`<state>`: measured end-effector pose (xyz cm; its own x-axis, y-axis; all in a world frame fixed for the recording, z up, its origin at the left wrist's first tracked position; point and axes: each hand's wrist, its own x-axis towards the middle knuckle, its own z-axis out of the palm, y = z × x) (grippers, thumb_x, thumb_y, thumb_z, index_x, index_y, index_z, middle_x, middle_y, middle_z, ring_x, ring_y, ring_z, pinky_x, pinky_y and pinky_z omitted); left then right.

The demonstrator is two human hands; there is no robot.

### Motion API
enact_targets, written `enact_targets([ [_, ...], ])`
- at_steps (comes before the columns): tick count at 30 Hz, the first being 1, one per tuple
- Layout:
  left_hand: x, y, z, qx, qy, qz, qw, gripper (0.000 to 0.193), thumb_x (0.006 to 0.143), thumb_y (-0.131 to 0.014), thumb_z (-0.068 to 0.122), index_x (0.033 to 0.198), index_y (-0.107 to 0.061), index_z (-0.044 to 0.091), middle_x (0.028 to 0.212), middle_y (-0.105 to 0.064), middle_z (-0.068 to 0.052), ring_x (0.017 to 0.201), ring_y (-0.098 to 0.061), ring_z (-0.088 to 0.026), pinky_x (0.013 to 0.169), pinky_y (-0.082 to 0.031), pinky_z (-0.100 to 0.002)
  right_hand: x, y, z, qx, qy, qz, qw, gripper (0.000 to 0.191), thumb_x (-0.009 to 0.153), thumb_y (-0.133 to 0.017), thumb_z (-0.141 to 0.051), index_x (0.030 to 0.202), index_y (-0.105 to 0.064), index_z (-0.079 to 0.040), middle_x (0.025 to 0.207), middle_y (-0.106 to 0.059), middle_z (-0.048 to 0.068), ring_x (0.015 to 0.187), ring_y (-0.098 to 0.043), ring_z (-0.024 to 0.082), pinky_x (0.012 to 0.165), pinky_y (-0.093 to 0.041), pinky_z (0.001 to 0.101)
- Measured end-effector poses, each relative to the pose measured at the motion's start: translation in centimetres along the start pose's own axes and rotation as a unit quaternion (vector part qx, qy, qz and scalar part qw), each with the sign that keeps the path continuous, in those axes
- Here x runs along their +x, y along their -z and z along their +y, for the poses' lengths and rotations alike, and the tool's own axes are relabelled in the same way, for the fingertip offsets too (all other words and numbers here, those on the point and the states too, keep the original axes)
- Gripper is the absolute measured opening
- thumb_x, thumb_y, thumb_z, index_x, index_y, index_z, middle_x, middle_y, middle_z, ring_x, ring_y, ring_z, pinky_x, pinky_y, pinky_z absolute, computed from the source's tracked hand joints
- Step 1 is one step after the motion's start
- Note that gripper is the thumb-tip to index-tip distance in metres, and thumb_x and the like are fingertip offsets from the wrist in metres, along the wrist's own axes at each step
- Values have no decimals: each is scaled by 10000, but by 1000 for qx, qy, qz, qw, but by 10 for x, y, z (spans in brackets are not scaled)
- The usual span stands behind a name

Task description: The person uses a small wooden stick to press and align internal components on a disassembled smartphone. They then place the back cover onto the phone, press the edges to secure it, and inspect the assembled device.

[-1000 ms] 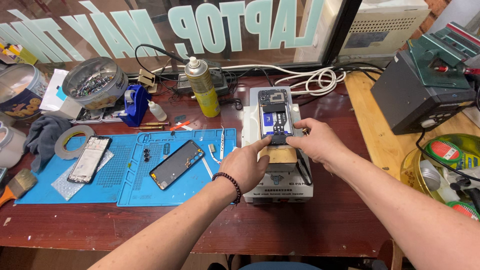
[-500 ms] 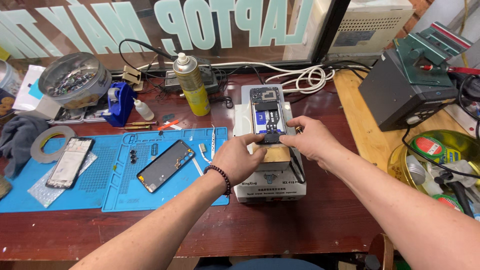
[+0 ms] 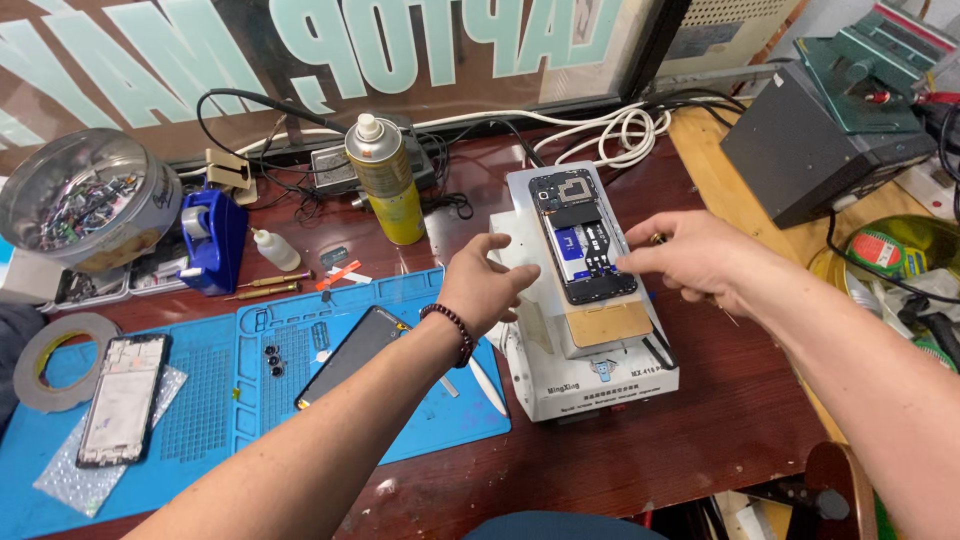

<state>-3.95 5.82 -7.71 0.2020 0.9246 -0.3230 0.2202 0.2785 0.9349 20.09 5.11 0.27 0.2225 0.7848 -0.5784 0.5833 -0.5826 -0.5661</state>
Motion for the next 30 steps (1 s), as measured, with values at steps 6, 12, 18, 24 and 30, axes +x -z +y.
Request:
enact_targets([
  [6,17,-19,17,38,58,-9,998,1056,709,-885,240,1540,-260,51,1018,-718,-191,724,-741,-238,523,-627,-363,0,-18,1,109,-11,55,992,397,832,-799,-187,1208,-710,-95,719,-548,8,544,-371,98,450,-276,284],
  [12,-7,-15,32,136,-68,78,985,1163,632,-989,320,1517,-278,70,1231,-666,-209,1084,-693,-296,906,-582,-412,18,-2,0,54,-8,-9,998,382,812,-801,-158,1181,-709,-129,757,-572,-3,564,-409,87,463,-299,267],
  [18,-33,-23,50,392,-190,75,897,665,872,-753,493,1460,-557,251,1514,-439,-210,1369,-464,-401,1059,-490,-513,48,-3,-18,139,38,21,989,318,874,-769,-284,1125,-704,-101,790,-578,-15,577,-427,77,453,-305,252],
  [24,-26,-30,48,424,-253,132,859,571,835,-726,558,1284,-705,207,1543,-320,-298,1418,-290,-507,1053,-389,-587,70,-9,-14,143,92,-30,985,264,847,-775,-207,1076,-702,-98,787,-590,6,548,-404,73,430,-260,248],
  [30,-21,-33,53,507,-242,144,815,477,847,-698,586,1132,-755,207,1568,-345,-238,1480,-248,-453,1132,-258,-660,110,19,-26,152,45,-162,974,248,870,-760,-262,1038,-684,-97,829,-603,7,529,-327,38,409,-219,211],
])
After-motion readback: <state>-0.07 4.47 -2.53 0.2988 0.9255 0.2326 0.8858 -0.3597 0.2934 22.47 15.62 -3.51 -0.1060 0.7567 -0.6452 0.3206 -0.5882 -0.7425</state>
